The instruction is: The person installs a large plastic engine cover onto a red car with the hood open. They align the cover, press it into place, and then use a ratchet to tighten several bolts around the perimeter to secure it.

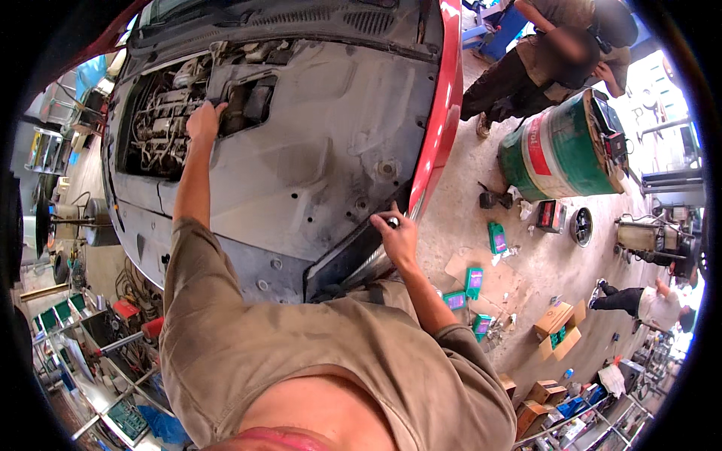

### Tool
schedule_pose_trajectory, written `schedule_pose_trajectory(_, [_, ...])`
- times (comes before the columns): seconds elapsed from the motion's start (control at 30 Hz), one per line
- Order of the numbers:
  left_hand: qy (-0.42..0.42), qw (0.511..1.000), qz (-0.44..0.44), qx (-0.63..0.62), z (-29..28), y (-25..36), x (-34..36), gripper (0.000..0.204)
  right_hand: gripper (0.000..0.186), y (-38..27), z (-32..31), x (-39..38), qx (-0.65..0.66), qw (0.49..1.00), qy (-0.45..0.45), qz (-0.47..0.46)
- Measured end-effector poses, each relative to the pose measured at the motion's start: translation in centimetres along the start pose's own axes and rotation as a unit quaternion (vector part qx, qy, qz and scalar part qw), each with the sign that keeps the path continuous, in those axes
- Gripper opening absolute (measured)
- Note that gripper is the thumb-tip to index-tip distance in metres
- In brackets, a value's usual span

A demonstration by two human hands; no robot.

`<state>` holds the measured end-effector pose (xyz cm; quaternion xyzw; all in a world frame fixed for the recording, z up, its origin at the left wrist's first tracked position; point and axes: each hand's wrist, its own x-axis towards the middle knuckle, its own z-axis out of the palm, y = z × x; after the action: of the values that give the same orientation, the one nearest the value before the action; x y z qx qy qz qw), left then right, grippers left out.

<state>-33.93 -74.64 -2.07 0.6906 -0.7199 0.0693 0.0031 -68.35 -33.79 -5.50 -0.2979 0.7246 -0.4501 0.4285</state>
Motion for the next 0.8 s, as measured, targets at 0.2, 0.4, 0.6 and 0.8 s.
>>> schedule_pose_trajectory(0.2, [0.035, 0.998, 0.006, 0.06, 0.6, 0.8, 0.2, 0.07, 0.018, -0.8, 0.3, 0.7, 0.051, 0.998, 0.023, 0.037])
schedule_pose_trajectory(0.4, [0.021, 0.999, 0.019, 0.037, 0.7, 0.3, 0.6, 0.068, 0.022, -11.0, -1.2, 5.8, -0.155, 0.968, -0.108, -0.163])
schedule_pose_trajectory(0.6, [0.008, 1.0, -0.003, 0.001, -0.3, 0.9, 1.0, 0.066, 0.027, -21.8, 11.0, 26.5, -0.298, 0.879, -0.124, -0.351])
schedule_pose_trajectory(0.8, [-0.005, 1.0, -0.016, 0.004, -0.6, 0.9, 1.2, 0.065, 0.023, -24.4, 16.1, 34.5, -0.355, 0.856, -0.211, -0.312])
